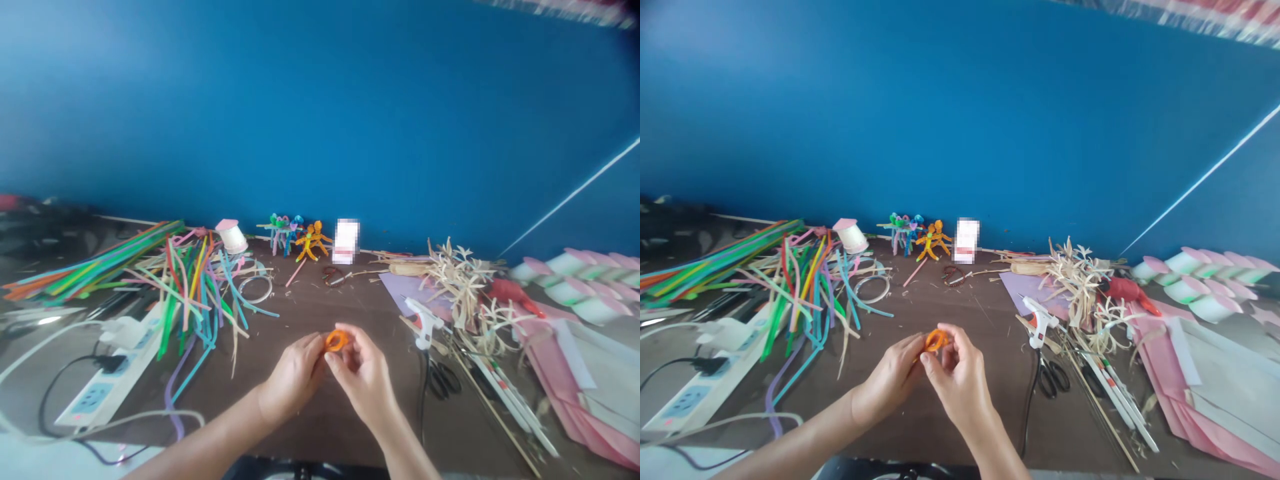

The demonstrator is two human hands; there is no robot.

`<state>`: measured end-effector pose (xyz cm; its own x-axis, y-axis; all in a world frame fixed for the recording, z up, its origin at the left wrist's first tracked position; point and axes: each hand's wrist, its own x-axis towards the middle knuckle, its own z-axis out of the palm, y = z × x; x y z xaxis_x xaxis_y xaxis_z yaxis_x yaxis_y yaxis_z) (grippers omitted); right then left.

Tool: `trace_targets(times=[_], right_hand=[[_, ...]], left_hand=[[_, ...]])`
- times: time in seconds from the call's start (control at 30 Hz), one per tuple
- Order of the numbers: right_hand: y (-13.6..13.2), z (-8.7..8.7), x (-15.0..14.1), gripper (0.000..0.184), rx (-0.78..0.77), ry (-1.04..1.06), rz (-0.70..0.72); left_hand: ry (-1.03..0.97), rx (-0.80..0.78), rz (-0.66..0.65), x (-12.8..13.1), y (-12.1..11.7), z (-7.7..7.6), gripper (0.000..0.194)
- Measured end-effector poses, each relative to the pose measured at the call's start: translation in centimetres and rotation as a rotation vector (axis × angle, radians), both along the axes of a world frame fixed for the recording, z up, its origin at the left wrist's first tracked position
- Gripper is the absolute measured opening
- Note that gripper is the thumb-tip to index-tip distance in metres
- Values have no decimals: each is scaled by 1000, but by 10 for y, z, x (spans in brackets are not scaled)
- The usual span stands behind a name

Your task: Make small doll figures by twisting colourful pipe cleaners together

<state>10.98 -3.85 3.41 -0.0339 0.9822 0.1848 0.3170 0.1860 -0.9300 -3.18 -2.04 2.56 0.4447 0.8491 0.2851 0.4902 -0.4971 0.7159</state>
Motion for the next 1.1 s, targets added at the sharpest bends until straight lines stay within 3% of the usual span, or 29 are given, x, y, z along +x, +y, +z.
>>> trace_targets(times=[0.1, 0.3, 0.47, 0.77, 1.1], right_hand=[[1, -2, 0, 38, 8, 50, -12], [2, 0, 1, 17, -38, 111, 0], [2, 0, 1, 18, -47, 97, 25], [-2, 0, 2, 17, -51, 75, 20], [-7, 0, 0, 20, -18, 23, 8]], left_hand=[[-152, -179, 37, 0, 4, -3, 25], [-305, -409, 45, 1, 4, -5, 33], [-297, -401, -8, 2, 4, -4, 34], [-101, -309, -147, -2, 4, 6, 30], [33, -214, -204, -4, 5, 9, 19]])
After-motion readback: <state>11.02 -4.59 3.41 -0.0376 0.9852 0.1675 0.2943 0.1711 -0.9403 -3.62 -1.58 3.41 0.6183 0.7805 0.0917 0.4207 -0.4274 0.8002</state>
